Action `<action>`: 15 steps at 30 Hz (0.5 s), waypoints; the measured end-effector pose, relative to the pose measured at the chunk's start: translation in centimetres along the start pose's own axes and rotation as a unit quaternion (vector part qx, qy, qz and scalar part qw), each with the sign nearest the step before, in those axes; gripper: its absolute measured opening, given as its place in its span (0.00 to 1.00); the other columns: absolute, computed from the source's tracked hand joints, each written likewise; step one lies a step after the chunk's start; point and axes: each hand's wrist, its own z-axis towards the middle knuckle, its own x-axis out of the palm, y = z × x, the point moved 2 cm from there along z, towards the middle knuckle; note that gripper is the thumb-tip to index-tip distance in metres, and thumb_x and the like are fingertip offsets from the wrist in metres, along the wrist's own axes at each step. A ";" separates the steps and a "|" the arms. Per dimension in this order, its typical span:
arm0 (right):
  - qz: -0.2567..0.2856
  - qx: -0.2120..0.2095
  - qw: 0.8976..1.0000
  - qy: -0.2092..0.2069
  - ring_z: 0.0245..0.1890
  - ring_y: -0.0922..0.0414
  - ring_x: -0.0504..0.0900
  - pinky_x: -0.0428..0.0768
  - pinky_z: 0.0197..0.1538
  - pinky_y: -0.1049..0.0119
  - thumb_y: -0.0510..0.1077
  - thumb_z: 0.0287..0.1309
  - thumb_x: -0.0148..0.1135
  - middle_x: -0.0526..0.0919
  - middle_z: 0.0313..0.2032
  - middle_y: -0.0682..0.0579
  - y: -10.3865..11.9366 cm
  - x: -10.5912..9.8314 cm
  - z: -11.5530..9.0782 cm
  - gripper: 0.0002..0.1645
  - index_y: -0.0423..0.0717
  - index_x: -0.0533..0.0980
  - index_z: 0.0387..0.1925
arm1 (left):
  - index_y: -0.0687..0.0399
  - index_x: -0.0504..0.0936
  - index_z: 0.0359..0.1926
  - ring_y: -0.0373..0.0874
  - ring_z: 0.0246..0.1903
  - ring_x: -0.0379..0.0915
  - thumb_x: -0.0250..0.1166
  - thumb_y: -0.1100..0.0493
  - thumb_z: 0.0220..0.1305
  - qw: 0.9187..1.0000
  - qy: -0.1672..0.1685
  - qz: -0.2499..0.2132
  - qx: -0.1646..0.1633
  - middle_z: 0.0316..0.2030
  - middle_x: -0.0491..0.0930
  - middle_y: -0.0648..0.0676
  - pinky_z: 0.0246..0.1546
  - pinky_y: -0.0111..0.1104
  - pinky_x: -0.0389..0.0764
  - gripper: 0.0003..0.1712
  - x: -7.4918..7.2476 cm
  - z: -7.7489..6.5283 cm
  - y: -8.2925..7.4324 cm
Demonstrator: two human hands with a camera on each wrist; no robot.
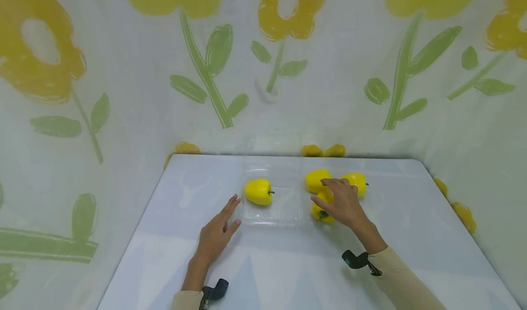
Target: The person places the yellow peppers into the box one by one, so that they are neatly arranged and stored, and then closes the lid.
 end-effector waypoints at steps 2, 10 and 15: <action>-0.009 0.010 1.000 -0.004 0.56 0.40 0.70 0.61 0.51 0.44 0.63 0.59 0.68 0.79 0.57 0.39 -0.1 0.0 -0.4 0.39 0.37 0.76 0.60 | 0.26 0.55 0.77 0.33 0.23 0.60 0.54 0.40 0.75 1.000 0.002 0.001 0.002 0.75 0.52 0.30 0.19 0.26 0.63 0.34 0.1 0.1 0.0; -0.032 0.046 0.998 -0.024 0.56 0.40 0.69 0.62 0.50 0.45 0.65 0.58 0.67 0.79 0.56 0.39 -0.8 0.3 -1.7 0.41 0.37 0.75 0.60 | 0.24 0.54 0.77 0.34 0.24 0.60 0.54 0.40 0.74 1.000 0.009 0.008 -0.004 0.75 0.52 0.31 0.18 0.27 0.63 0.35 0.0 0.2 -0.1; -0.044 0.059 0.996 -0.042 0.54 0.40 0.69 0.63 0.48 0.45 0.67 0.58 0.65 0.79 0.55 0.38 -1.1 0.4 -2.4 0.44 0.36 0.74 0.61 | 0.25 0.54 0.78 0.34 0.24 0.60 0.53 0.38 0.75 1.000 0.012 0.014 -0.007 0.75 0.51 0.31 0.19 0.27 0.63 0.35 0.2 0.2 -0.1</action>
